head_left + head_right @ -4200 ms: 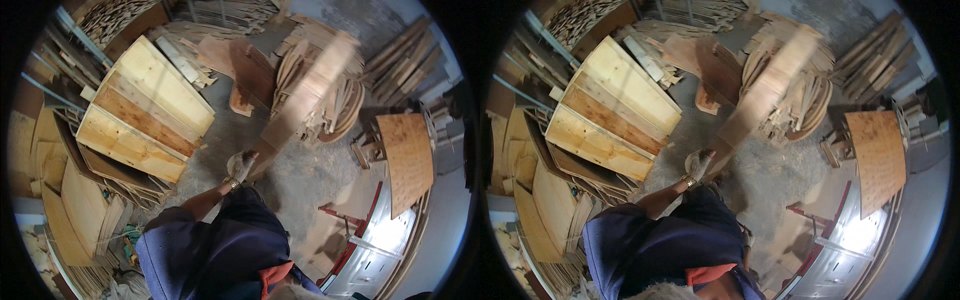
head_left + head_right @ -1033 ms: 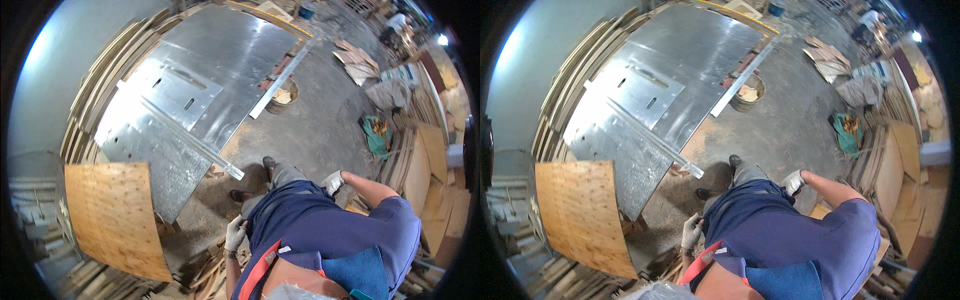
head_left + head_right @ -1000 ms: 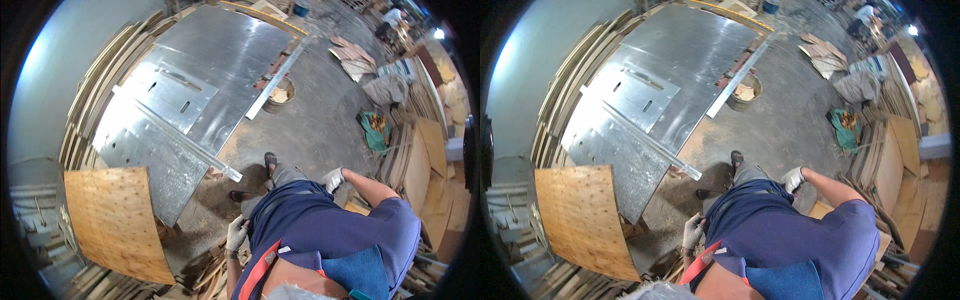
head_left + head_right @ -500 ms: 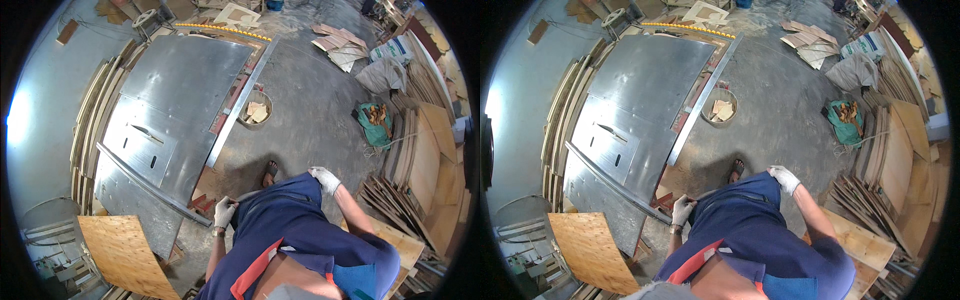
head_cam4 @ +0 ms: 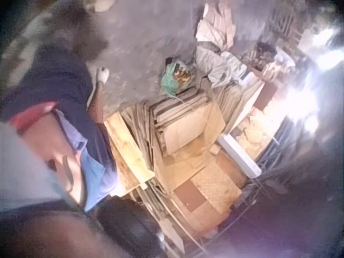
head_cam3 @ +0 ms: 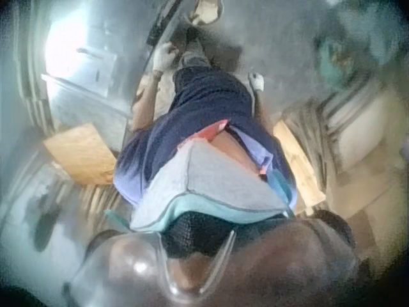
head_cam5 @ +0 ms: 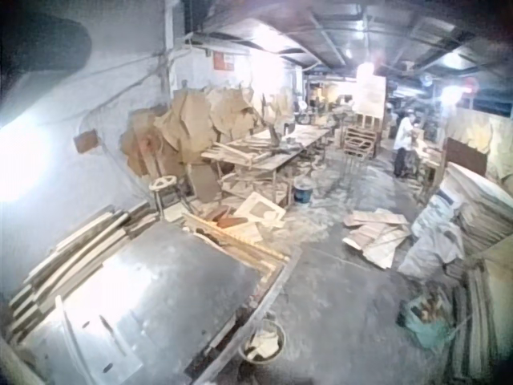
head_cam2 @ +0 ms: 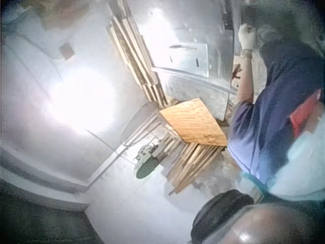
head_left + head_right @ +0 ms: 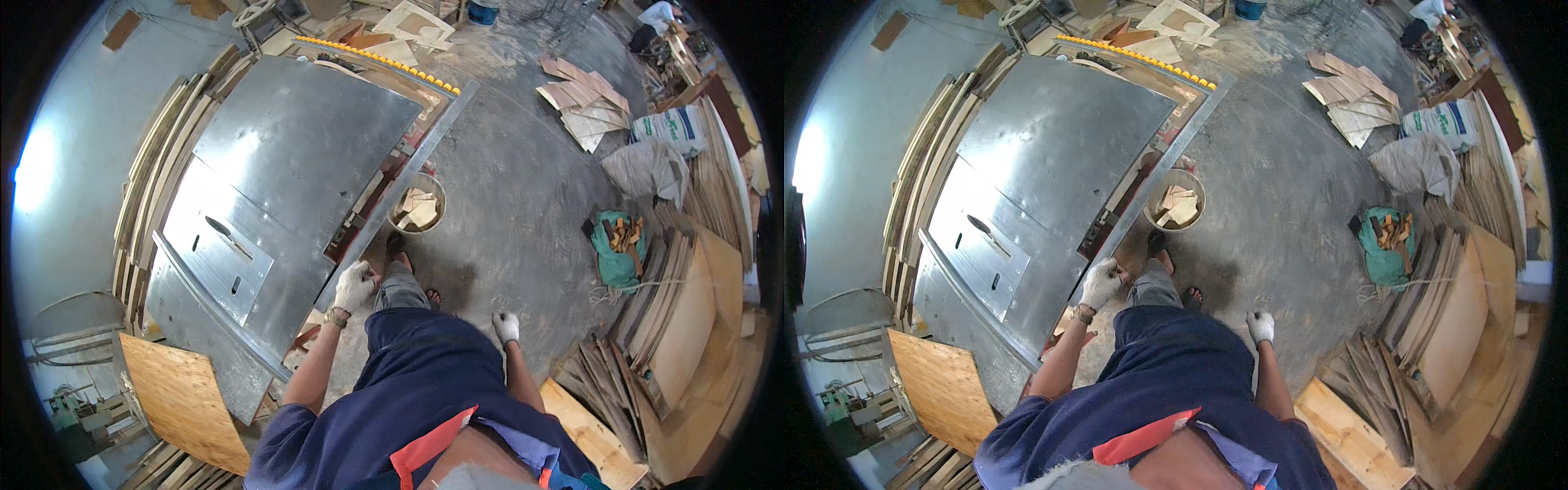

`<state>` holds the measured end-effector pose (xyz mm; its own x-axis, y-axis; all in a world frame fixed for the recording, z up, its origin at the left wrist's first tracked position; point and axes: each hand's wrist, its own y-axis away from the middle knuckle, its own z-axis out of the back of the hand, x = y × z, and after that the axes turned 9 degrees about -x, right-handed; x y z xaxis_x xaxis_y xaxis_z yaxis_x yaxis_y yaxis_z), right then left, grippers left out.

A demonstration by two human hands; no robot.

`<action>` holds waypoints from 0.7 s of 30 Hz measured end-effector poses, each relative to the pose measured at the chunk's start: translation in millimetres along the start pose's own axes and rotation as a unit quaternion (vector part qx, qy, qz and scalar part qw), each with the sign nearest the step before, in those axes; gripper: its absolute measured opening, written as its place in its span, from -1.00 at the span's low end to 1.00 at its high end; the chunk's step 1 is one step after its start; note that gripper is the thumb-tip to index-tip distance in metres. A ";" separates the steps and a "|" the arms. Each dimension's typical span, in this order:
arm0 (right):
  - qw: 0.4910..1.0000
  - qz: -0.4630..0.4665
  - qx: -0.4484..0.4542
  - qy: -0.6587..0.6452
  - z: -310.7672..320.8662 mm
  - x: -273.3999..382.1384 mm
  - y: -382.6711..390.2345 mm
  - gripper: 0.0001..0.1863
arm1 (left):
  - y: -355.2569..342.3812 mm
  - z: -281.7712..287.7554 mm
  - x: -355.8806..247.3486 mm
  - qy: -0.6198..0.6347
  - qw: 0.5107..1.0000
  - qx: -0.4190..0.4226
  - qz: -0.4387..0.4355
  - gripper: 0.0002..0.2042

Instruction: The person repeatedly positions large plywood sheets on a table saw, cuts them into smaller pieces, and stacks the cut pieces on the floor. The person also uses a tape measure to measure a sheet before cutting.

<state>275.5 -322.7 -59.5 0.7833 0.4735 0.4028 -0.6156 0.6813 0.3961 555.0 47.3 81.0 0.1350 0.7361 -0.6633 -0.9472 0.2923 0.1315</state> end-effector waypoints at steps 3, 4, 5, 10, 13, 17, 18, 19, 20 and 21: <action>0.998 -0.060 0.008 -0.019 10.8 -23.3 -1.1 -0.63 | -56.8 -0.5 -9.2 0.033 0.999 -0.013 0.007 -0.78; 0.990 -0.132 0.025 -0.047 15.1 -25.1 -0.4 -0.65 | -76.4 -2.0 -14.5 0.025 0.999 -0.001 0.023 -0.78; 0.972 -0.219 0.037 -0.071 17.3 -22.2 -0.8 -0.67 | -94.6 -3.1 -19.7 0.017 0.999 0.013 0.034 -0.78; 0.978 -0.192 0.056 -0.066 22.0 22.5 -0.8 -0.69 | -161.4 -9.5 -42.0 0.017 0.998 0.065 0.010 -0.80; 0.985 -0.149 0.078 -0.051 12.5 47.2 -18.4 -0.68 | -197.9 -7.7 -47.7 0.028 0.997 0.071 -0.033 -0.80; 0.985 -0.136 0.098 -0.040 8.9 61.5 -59.8 -0.67 | -257.4 -6.2 -60.2 -0.009 0.996 0.092 -0.016 -0.80; 0.985 -0.134 0.102 -0.039 10.8 63.3 -70.7 -0.67 | -273.1 -6.0 -65.9 -0.009 0.996 0.080 -0.037 -0.79; 0.985 -0.133 0.107 -0.038 12.9 65.0 -81.6 -0.67 | -289.6 -5.7 -72.3 -0.013 0.996 0.075 -0.051 -0.79; 0.984 -0.133 0.113 -0.034 16.5 65.2 -91.5 -0.67 | -304.6 -6.9 -79.6 -0.020 0.995 0.074 -0.059 -0.79; 0.983 -0.135 0.118 -0.031 20.2 64.3 -100.2 -0.66 | -309.2 -7.2 -88.3 -0.028 0.995 0.086 -0.045 -0.78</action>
<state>385.7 -371.8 -56.6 0.9185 0.2537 0.3034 -0.3950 0.6256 0.6728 833.9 -112.5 93.6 0.2368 0.7338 -0.6367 -0.8679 0.4543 0.2009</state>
